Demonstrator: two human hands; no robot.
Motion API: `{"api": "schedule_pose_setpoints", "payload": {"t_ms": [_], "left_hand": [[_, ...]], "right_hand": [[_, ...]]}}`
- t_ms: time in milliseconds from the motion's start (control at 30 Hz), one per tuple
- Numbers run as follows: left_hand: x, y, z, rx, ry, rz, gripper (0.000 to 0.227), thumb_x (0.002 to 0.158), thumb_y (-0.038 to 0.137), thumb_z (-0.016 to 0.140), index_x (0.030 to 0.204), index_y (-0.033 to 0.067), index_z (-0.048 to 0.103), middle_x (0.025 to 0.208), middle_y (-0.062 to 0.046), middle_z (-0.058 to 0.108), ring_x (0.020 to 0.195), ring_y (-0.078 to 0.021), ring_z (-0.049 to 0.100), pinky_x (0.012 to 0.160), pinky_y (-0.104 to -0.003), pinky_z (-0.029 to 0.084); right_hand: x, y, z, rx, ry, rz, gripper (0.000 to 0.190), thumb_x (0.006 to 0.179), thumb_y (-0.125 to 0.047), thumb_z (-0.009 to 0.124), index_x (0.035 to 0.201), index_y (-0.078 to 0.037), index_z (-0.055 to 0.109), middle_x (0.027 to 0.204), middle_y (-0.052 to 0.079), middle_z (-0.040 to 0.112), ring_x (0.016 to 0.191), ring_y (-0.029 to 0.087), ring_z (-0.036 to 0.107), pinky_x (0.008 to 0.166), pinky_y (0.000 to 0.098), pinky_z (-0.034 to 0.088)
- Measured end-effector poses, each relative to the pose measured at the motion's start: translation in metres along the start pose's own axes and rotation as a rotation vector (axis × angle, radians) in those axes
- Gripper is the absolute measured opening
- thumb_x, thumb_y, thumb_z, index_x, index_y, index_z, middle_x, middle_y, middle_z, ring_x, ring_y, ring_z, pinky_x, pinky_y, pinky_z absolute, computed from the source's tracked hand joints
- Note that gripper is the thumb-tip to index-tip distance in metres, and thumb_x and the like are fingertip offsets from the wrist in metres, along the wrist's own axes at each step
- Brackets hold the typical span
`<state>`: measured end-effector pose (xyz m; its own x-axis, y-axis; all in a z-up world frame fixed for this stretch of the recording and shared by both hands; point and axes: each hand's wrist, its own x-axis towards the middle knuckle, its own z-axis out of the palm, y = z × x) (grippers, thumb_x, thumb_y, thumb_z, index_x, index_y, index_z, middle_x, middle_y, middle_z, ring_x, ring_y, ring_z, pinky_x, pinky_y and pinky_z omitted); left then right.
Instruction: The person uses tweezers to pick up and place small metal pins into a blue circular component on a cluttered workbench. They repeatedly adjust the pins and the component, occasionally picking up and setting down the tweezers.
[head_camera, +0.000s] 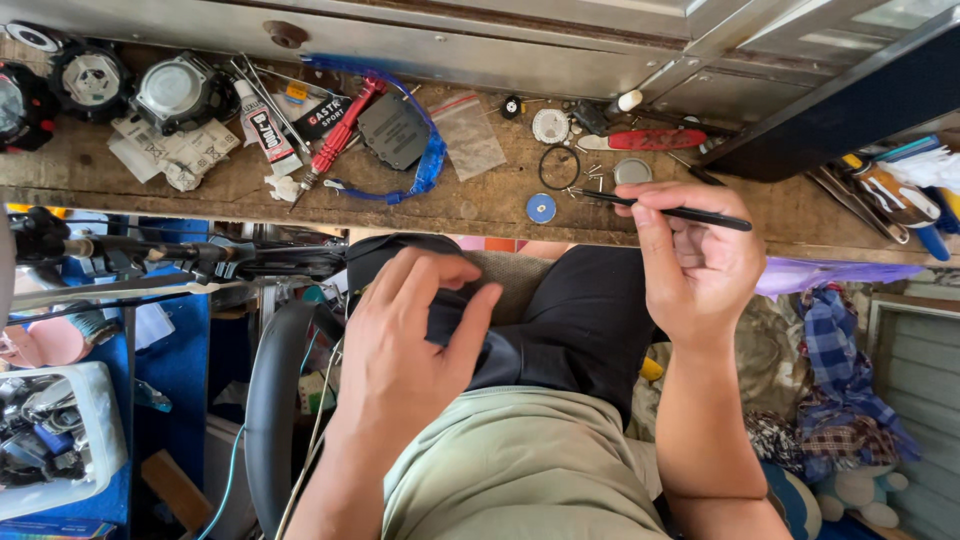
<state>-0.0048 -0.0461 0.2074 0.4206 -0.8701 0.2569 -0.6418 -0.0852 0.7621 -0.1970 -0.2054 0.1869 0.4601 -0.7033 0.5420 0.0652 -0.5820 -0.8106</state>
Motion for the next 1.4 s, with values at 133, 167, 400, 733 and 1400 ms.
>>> {"api": "schedule_pose_setpoints", "payload": {"t_ms": [133, 167, 400, 733, 1400], "left_hand": [[0.015, 0.025, -0.011, -0.107, -0.036, 0.023, 0.014, 0.097, 0.015, 0.066, 0.1, 0.0028, 0.06, 0.094, -0.008, 0.063, 0.086, -0.0245, 0.061, 0.08, -0.038, 0.051], [0.017, 0.026, -0.009, -0.108, 0.009, 0.052, 0.014, 0.097, 0.014, 0.066, 0.103, 0.003, 0.06, 0.097, -0.009, 0.063, 0.089, -0.0264, 0.061, 0.083, -0.038, 0.05], [0.02, 0.028, 0.006, -0.037, 0.152, 0.144, 0.014, 0.097, 0.008, 0.067, 0.108, 0.0034, 0.058, 0.107, -0.012, 0.063, 0.099, -0.0291, 0.06, 0.09, -0.043, 0.045], [0.022, 0.025, 0.021, 0.005, 0.147, 0.104, 0.016, 0.095, 0.012, 0.069, 0.108, 0.0057, 0.062, 0.114, -0.013, 0.062, 0.104, -0.0294, 0.06, 0.098, -0.043, 0.042], [0.033, 0.06, 0.041, -0.027, 0.199, -0.013, 0.024, 0.094, 0.028, 0.075, 0.113, 0.0183, 0.064, 0.111, 0.004, 0.067, 0.091, -0.0203, 0.056, 0.087, -0.037, 0.038]], "right_hand": [[0.0, -0.024, 0.01, -0.101, 0.091, 0.229, 0.005, 0.104, 0.009, 0.057, 0.105, 0.005, 0.055, 0.101, 0.024, 0.065, 0.104, 0.033, 0.072, 0.09, 0.0363, 0.065], [0.0, -0.024, 0.01, -0.112, 0.089, 0.219, 0.005, 0.104, 0.009, 0.058, 0.106, 0.006, 0.054, 0.102, 0.024, 0.065, 0.105, 0.033, 0.072, 0.089, 0.0363, 0.066], [0.0, -0.023, 0.01, -0.11, 0.083, 0.232, 0.005, 0.103, 0.009, 0.059, 0.105, 0.006, 0.055, 0.101, 0.024, 0.066, 0.104, 0.033, 0.073, 0.09, 0.0354, 0.065], [-0.001, -0.017, 0.011, -0.178, 0.051, 0.095, 0.007, 0.103, 0.01, 0.058, 0.105, 0.005, 0.054, 0.1, 0.024, 0.065, 0.1, 0.035, 0.073, 0.089, 0.0388, 0.065], [0.0, -0.017, -0.007, 0.286, 0.374, 0.425, 0.006, 0.104, -0.003, 0.06, 0.11, -0.003, 0.057, 0.103, 0.013, 0.064, 0.093, 0.024, 0.073, 0.085, 0.0363, 0.07]]}}
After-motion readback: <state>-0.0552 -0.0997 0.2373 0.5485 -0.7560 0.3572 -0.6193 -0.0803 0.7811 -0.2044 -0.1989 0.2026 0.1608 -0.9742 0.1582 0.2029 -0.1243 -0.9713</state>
